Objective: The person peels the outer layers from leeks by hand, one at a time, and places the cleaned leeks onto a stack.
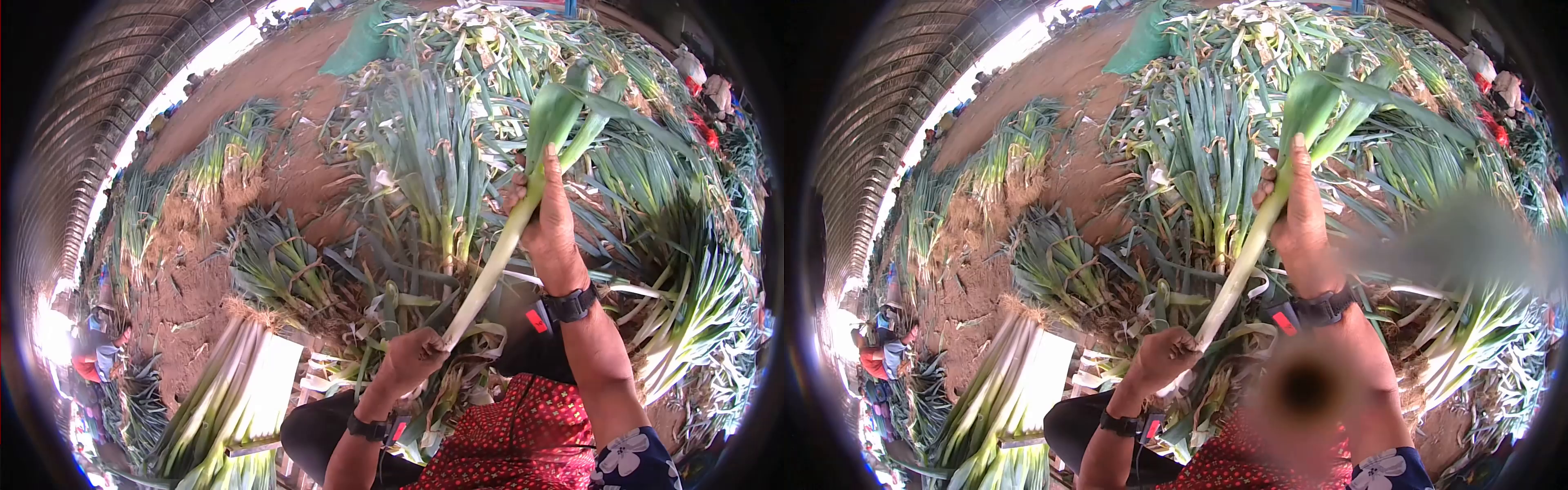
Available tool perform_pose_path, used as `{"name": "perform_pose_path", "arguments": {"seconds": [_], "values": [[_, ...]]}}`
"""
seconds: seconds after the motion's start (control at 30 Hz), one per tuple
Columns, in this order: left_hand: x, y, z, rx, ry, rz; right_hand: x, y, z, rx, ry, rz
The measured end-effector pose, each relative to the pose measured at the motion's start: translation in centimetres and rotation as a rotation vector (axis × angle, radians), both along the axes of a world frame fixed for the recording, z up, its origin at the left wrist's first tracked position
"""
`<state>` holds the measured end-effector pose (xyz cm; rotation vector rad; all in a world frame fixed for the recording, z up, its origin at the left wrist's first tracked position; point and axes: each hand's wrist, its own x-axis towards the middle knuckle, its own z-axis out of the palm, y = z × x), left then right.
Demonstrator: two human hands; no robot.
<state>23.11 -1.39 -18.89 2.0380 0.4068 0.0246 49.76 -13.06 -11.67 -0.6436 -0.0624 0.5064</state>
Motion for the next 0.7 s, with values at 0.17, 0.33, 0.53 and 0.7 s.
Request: {"name": "perform_pose_path", "arguments": {"seconds": [0.17,0.33,0.53,0.7], "values": [[-1.2,0.5,2.8,-0.113,-0.203,-0.048,-0.6,0.1,1.0,0.093,-0.123,-0.063],[-1.0,-1.4,4.4,0.460,-0.371,-0.242,-0.4,0.4,0.0,-0.246,-0.316,-0.450],[-2.0,-0.5,4.4,-0.081,-0.527,0.048,1.6,-0.5,-0.7,-0.110,-0.092,-0.434],[-2.5,-0.4,3.4,-0.484,-0.507,0.250,3.2,-0.6,-2.5,0.043,-0.034,-0.271]]}}
